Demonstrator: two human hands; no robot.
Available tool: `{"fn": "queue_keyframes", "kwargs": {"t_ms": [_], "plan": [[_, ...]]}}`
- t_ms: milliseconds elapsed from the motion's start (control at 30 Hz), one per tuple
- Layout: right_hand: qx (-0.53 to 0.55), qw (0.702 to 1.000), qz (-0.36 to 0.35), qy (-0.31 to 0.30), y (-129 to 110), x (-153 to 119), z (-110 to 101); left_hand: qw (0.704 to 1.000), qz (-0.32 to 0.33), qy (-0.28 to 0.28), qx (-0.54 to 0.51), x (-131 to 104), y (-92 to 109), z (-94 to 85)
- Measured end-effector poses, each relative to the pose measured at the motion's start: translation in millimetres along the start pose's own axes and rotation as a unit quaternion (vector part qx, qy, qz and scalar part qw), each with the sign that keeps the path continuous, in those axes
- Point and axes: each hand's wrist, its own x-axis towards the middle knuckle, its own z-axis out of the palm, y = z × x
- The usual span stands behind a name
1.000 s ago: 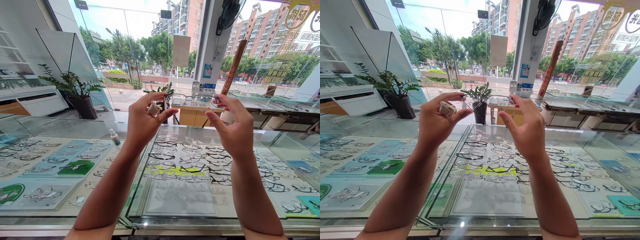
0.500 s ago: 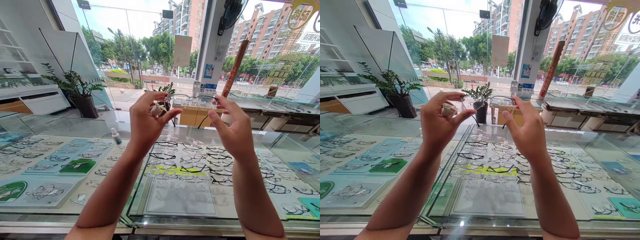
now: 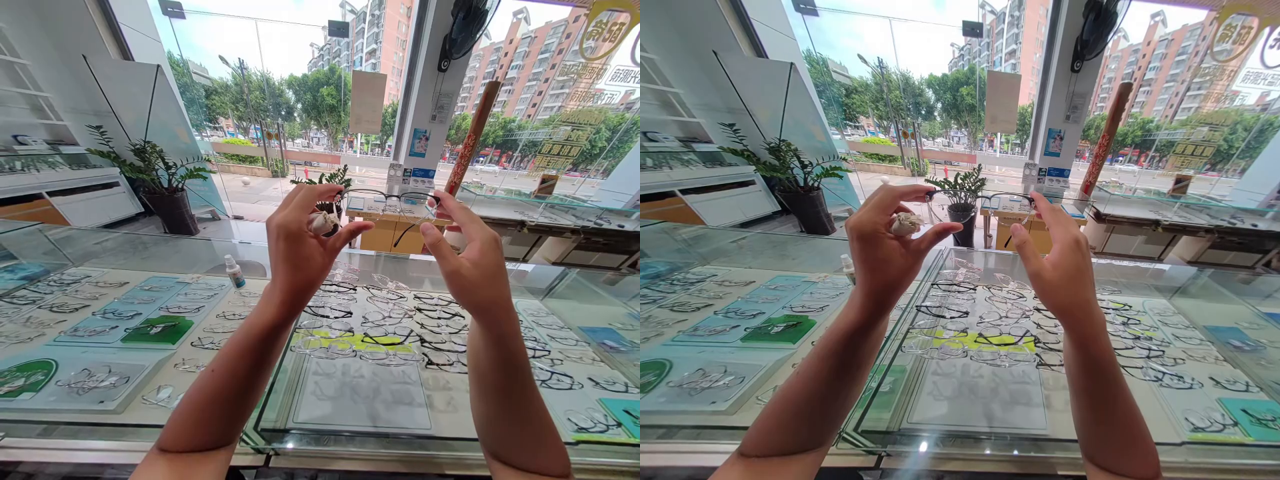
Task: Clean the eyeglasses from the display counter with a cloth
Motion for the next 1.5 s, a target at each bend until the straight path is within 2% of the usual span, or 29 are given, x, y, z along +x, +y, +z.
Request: {"fn": "queue_keyframes", "kwargs": {"t_ms": [467,600,800,933,1133,1500], "plan": [[0.006,1.0,-0.02,0.014,-5.0,2.2,-2.9,0.999,-0.034,-0.025,-0.029,1.1,-7.7,-0.9],[0.013,0.999,-0.032,0.029,-5.5,2.9,-3.3,0.998,-0.031,-0.03,-0.036,2.6,-15.5,-1.1],[-0.007,0.994,-0.082,0.073,-3.9,4.4,3.9,0.998,-0.016,0.006,-0.065,-3.0,-33.6,14.7],[-0.016,0.992,-0.096,0.085,0.0,5.2,11.9,0.998,-0.021,0.031,-0.055,-8.4,-34.8,26.9],[-0.032,0.996,-0.057,0.064,-2.3,3.9,12.6,0.998,-0.043,0.02,-0.036,-13.9,-33.9,34.2],[-0.04,0.994,-0.074,0.065,-12.2,1.9,13.3,0.997,-0.064,0.012,-0.048,-17.0,-37.6,37.5]]}}
